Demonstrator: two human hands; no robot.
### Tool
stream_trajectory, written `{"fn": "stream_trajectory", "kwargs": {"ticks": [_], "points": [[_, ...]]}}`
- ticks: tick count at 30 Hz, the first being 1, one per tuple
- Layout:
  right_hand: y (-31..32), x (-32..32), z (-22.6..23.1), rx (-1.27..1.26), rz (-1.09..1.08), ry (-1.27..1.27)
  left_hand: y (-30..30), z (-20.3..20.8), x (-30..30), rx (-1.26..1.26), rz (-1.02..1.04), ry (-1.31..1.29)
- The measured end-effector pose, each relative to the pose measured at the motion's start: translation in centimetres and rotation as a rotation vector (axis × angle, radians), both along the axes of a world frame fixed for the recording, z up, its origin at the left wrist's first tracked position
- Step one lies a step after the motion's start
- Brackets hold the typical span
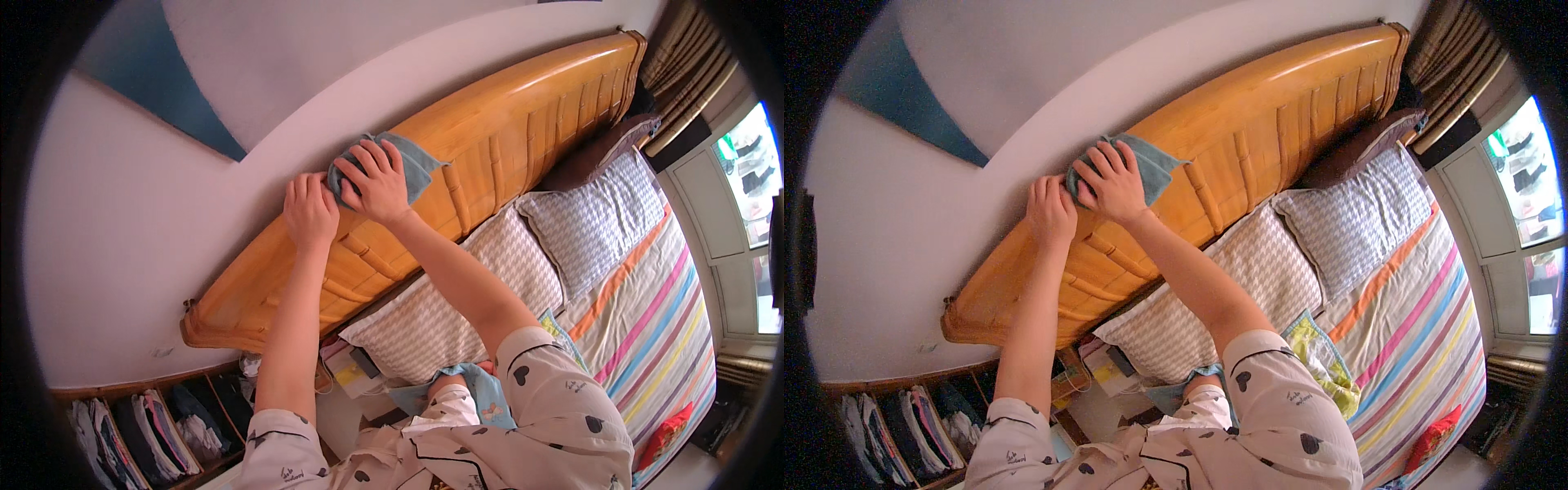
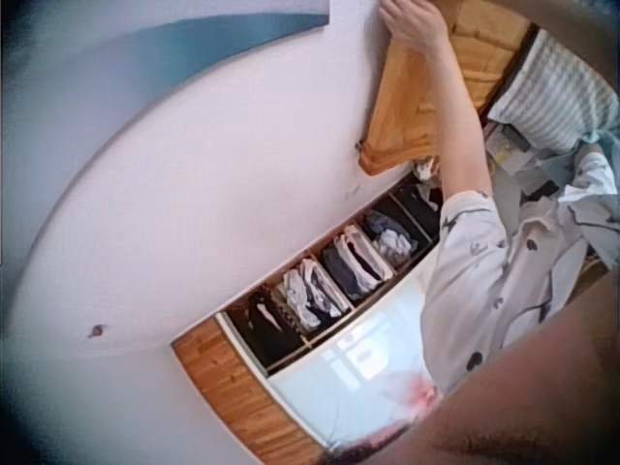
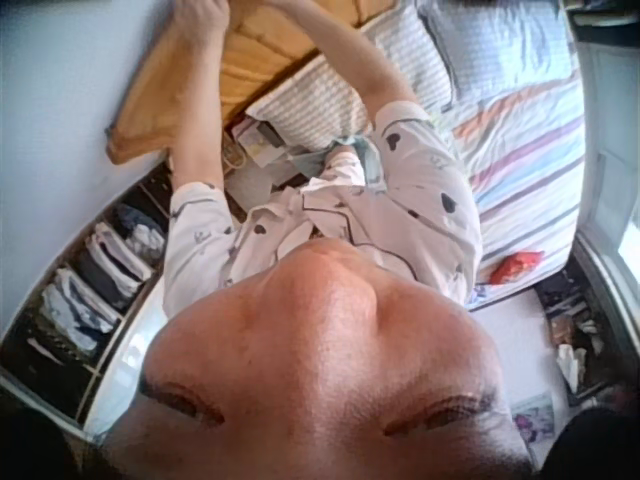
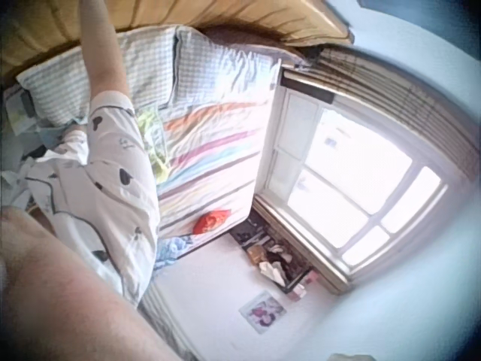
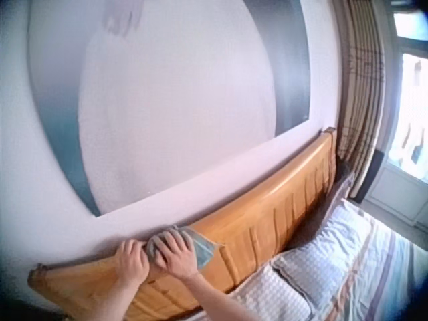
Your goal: The person wipes down a nightstand, a wall switch, and a wooden bed headboard with a cloth. Afterwards, the person rinses and wrings out the cloth in a basin of water.
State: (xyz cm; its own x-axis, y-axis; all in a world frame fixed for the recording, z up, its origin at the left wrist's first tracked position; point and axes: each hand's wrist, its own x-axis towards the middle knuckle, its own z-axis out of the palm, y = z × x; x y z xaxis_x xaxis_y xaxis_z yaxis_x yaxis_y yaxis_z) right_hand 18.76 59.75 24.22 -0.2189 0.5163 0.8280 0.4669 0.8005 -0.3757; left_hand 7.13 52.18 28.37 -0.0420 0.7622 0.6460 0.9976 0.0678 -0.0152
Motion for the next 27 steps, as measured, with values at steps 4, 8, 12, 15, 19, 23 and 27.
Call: {"fn": "stream_trajectory", "kwargs": {"ticks": [4, 8, 12, 15, 19, 23, 27], "points": [[2.3, 2.9, -0.4, 0.090, 0.133, -0.026, -0.9, 0.1, 0.6, -0.074, 0.034, -0.076], [6.4, 7.2, -0.1, 0.168, 0.084, -0.109, -0.7, -0.2, 0.7, -0.014, 0.038, -0.039], [10.3, 10.5, -0.4, 0.219, 0.040, -0.146, -0.7, -0.2, 0.5, -0.026, 0.051, -0.020], [12.5, 12.8, -0.2, 0.228, 0.031, -0.177, -0.5, -0.1, 0.9, 0.002, 0.042, -0.018], [14.9, 15.9, 0.3, 0.224, -0.024, -0.211, -0.3, -0.6, 0.8, 0.032, 0.030, -0.025], [15.8, 16.8, 0.6, 0.168, -0.113, -0.176, -0.5, -0.6, 0.8, 0.033, 0.039, -0.040], [15.5, 16.2, -0.2, 0.066, -0.167, -0.072, -0.3, -0.7, 1.2, 0.014, 0.058, -0.069]]}}
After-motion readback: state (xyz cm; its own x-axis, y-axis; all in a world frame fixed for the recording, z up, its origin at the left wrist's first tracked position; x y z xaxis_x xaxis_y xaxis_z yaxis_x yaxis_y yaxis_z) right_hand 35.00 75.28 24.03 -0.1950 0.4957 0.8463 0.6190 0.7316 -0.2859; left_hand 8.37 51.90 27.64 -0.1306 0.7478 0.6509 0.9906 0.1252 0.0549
